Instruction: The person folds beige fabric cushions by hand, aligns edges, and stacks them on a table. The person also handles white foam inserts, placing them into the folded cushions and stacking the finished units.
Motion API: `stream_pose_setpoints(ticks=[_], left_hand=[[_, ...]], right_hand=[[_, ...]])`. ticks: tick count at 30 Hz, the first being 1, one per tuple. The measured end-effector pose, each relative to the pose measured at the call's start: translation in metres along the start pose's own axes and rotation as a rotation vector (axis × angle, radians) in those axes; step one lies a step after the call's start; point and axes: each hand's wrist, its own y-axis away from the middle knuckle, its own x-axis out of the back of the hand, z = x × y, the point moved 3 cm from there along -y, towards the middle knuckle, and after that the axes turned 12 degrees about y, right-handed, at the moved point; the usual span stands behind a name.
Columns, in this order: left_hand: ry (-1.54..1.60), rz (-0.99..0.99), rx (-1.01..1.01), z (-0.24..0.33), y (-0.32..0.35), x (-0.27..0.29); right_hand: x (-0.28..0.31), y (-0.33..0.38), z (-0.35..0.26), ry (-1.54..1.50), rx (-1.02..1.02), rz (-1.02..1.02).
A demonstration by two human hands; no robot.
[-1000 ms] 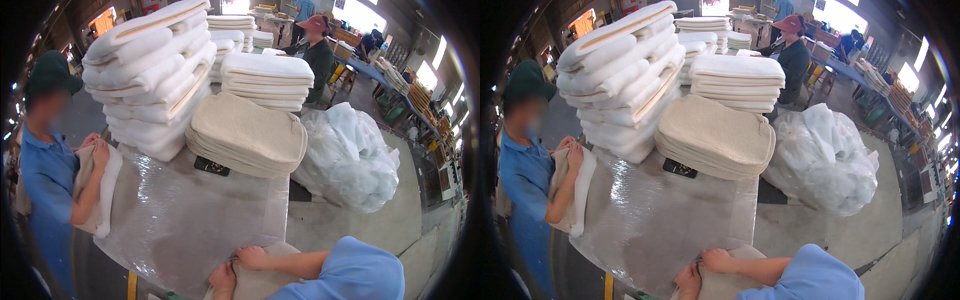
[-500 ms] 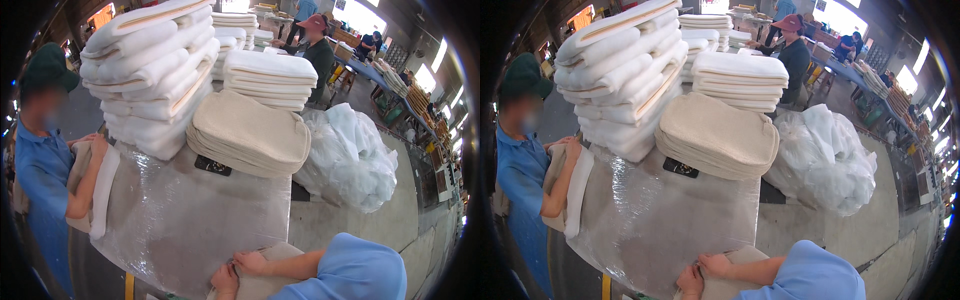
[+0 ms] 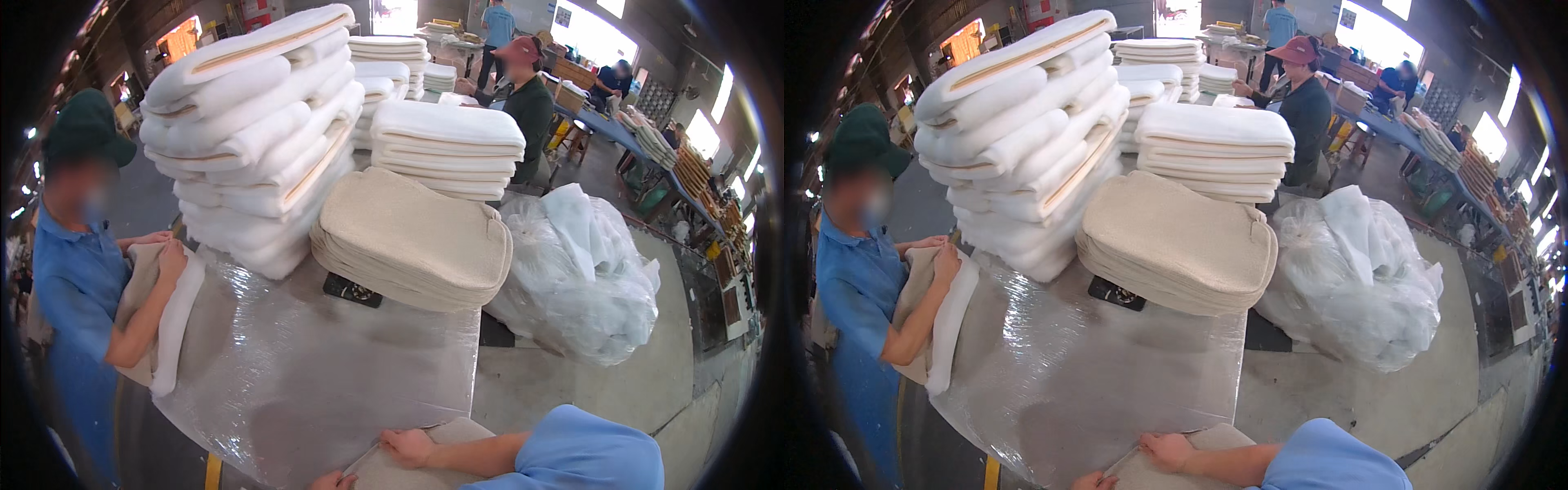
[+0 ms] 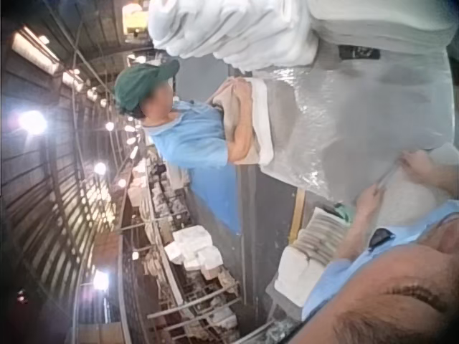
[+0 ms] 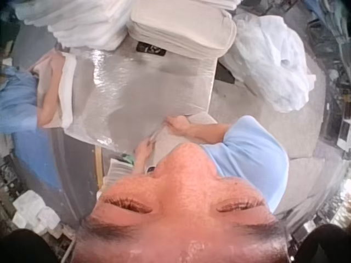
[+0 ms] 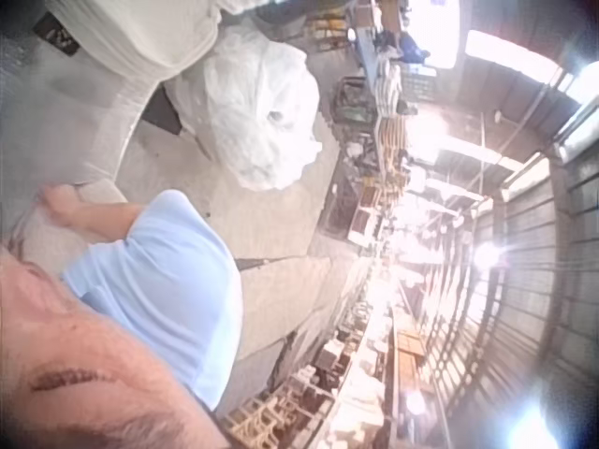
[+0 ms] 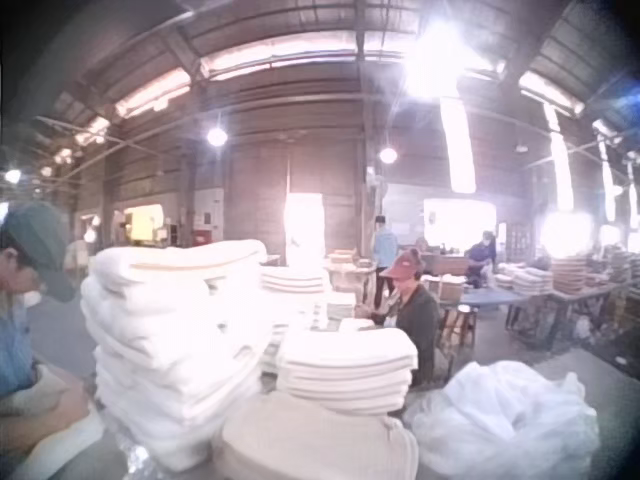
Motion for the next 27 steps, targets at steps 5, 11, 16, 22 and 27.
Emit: stream_pose_setpoints(ticks=[5, 11, 16, 22, 27], left_hand=[[0.017, 0.108, -0.001, 0.012, -0.013, -0.021], [0.088, 0.211, -0.06, 0.035, -0.026, -0.042], [-0.004, 0.305, -0.081, 0.035, -0.023, -0.051], [-0.091, 0.537, -0.227, 0.038, -0.026, -0.044], [-0.033, 0.704, -0.441, 0.036, 0.014, -0.025]], right_hand=[[-0.007, -0.002, 0.003, 0.01, 0.011, -0.005], [-0.012, 0.001, 0.012, -0.006, 0.016, 0.016], [-0.015, 0.006, 0.012, -0.039, -0.004, -0.012], [-0.005, -0.003, -0.001, 0.044, -0.015, -0.093], [0.029, 0.007, -0.012, 0.078, 0.134, -0.234]])
